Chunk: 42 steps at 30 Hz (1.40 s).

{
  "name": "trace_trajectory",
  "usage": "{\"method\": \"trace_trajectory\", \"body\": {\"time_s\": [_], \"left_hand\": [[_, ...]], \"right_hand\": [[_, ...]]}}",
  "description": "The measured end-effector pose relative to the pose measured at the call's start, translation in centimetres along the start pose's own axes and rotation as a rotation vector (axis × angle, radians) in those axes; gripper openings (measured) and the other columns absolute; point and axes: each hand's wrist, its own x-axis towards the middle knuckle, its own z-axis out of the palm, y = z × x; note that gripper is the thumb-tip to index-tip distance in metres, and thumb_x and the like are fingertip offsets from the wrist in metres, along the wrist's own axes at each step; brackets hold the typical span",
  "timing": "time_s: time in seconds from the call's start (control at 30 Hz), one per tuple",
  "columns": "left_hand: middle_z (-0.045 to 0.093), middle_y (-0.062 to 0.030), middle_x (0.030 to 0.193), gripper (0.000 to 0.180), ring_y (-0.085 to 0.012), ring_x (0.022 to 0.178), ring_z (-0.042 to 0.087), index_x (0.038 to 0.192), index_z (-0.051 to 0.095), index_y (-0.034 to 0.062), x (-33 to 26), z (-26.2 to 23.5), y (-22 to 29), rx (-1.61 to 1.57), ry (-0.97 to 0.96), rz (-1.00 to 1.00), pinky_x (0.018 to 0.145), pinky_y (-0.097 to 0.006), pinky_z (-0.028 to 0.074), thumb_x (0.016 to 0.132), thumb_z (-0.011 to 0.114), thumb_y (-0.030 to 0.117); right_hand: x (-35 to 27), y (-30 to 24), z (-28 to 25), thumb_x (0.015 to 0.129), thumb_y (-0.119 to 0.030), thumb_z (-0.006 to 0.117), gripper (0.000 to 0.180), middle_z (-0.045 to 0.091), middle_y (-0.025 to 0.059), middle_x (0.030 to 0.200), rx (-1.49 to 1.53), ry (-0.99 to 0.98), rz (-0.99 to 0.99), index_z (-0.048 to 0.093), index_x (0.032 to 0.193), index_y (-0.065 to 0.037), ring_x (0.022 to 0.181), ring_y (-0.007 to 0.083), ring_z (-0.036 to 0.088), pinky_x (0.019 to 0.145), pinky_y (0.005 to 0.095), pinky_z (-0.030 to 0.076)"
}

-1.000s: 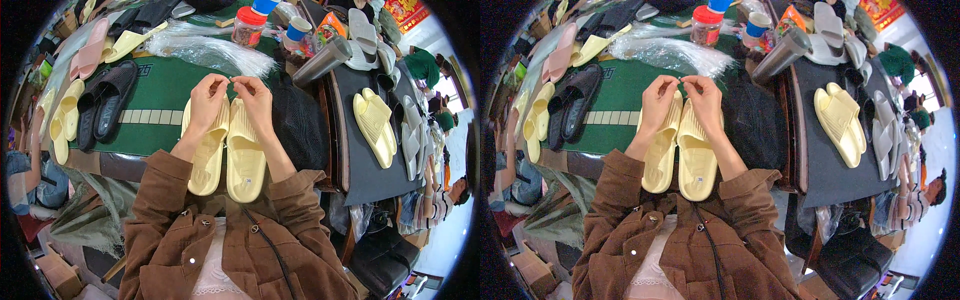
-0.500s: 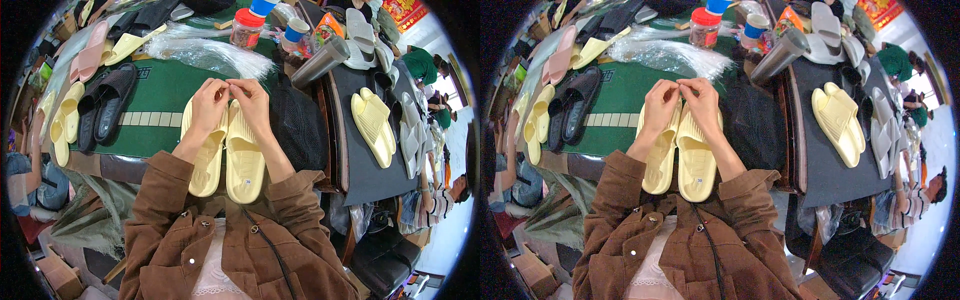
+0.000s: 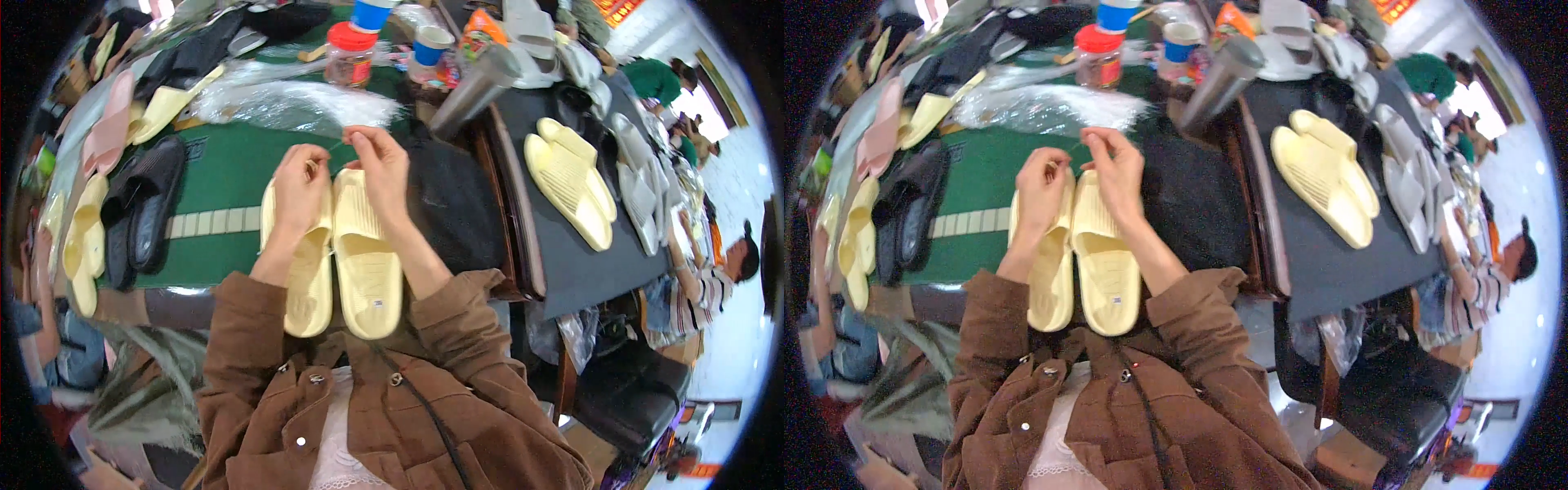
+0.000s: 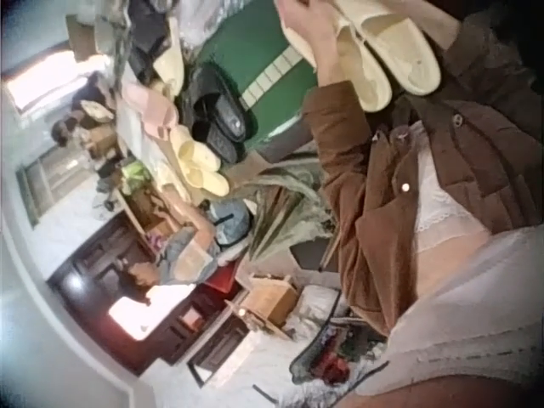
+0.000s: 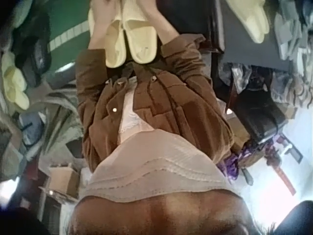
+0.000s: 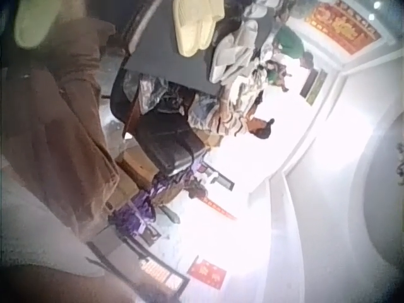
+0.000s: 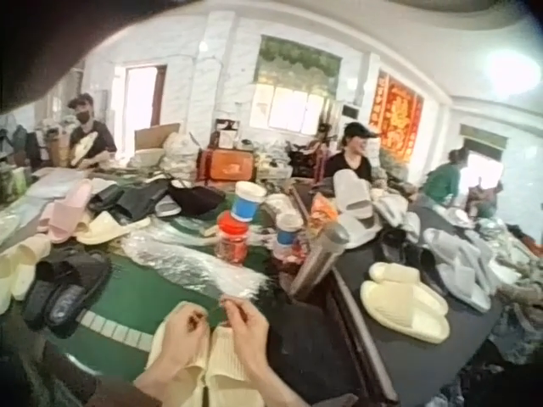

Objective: Manually assemble and tie pairs of slippers together using plastic fasteners.

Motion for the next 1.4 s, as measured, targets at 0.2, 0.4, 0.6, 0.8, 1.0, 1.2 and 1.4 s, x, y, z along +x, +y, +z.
{"method": "trace_trajectory", "body": {"time_s": [0.2, 0.4, 0.6, 0.8, 1.0, 1.2, 1.4], "left_hand": [[0.056, -0.0064, 0.080, 0.009, -0.0121, 0.062, 0.050, 0.091, 0.059, 0.0002, -0.2, -0.5, -0.2, 0.043, -0.042, -0.047, 0.057, -0.026, 0.042, 0.083, 0.057, -0.002], [0.057, -0.0073, 0.082, 0.008, -0.0134, 0.062, 0.051, 0.090, 0.059, -0.0003, -0.1, -0.3, 0.4, 0.035, -0.061, -0.073, 0.057, -0.026, 0.043, 0.082, 0.058, -0.002], [0.057, -0.0051, 0.082, 0.008, -0.0117, 0.060, 0.049, 0.090, 0.059, 0.0000, -0.1, 0.1, -0.3, 0.010, -0.066, -0.033, 0.056, -0.025, 0.041, 0.082, 0.059, -0.002], [0.058, -0.0059, 0.083, 0.007, -0.0117, 0.060, 0.050, 0.090, 0.061, 0.0004, 0.1, -0.3, -0.1, 0.011, -0.068, -0.037, 0.055, -0.026, 0.042, 0.083, 0.058, -0.001], [0.060, -0.0081, 0.087, 0.011, -0.0151, 0.063, 0.054, 0.094, 0.062, 0.0004, 0.2, -2.7, 3.4, 0.042, -0.140, 0.088, 0.057, -0.027, 0.045, 0.084, 0.058, 0.001], [0.055, -0.0137, 0.099, 0.029, -0.0309, 0.087, 0.057, 0.110, 0.058, 0.0063, -5.3, -8.0, 8.6, 0.289, -0.418, 0.106, 0.074, -0.040, 0.047, 0.082, 0.063, 0.012], [0.048, -0.0234, 0.115, 0.055, -0.0419, 0.112, 0.046, 0.133, 0.048, 0.0214, -10.8, -8.4, 9.3, 0.670, -0.545, 0.172, 0.096, -0.050, 0.037, 0.081, 0.066, 0.031]], "right_hand": [[-1.2, -6.2, -0.4, 0.101, -0.021, 0.037, 0.017, 0.060, 0.0095, 0.092, 0.468, 0.042, 0.022, 0.043, 0.103, -0.006, 0.090, 0.0205, 0.064, 0.068, 0.0296, 0.055], [-4.9, -18.0, -6.5, 0.100, -0.020, 0.041, 0.016, 0.043, 0.0003, 0.064, 0.403, 0.098, -0.345, 0.049, 0.100, -0.006, 0.051, 0.0090, 0.039, 0.044, 0.0221, 0.032], [-6.4, -24.3, -17.8, 0.096, -0.014, 0.048, 0.015, 0.043, -0.0015, 0.067, -0.240, 0.525, -0.647, 0.054, 0.104, -0.002, 0.053, 0.0044, 0.027, 0.046, 0.0199, 0.018], [-6.3, -24.3, -26.5, 0.092, -0.018, 0.058, 0.029, 0.053, 0.0008, 0.082, -0.867, 0.567, -0.372, 0.058, 0.114, 0.000, 0.072, 0.0068, 0.048, 0.066, 0.0199, 0.039], [-2.6, -20.6, -31.8, 0.083, -0.016, 0.064, 0.036, 0.061, 0.0093, 0.106, -1.142, 0.362, -0.006, 0.061, 0.116, -0.002, 0.100, 0.0172, 0.056, 0.089, 0.0285, 0.042], [2.1, -16.3, -36.7, 0.081, -0.020, 0.062, 0.044, 0.058, 0.0187, 0.118, -1.467, 0.185, 0.016, 0.057, 0.120, -0.001, 0.112, 0.0308, 0.054, 0.096, 0.0361, 0.040], [2.6, -14.2, -40.1, 0.083, -0.008, 0.047, 0.035, 0.057, 0.0222, 0.116, -1.591, 0.273, -0.112, 0.056, 0.117, -0.004, 0.111, 0.0343, 0.054, 0.093, 0.0385, 0.042]]}}
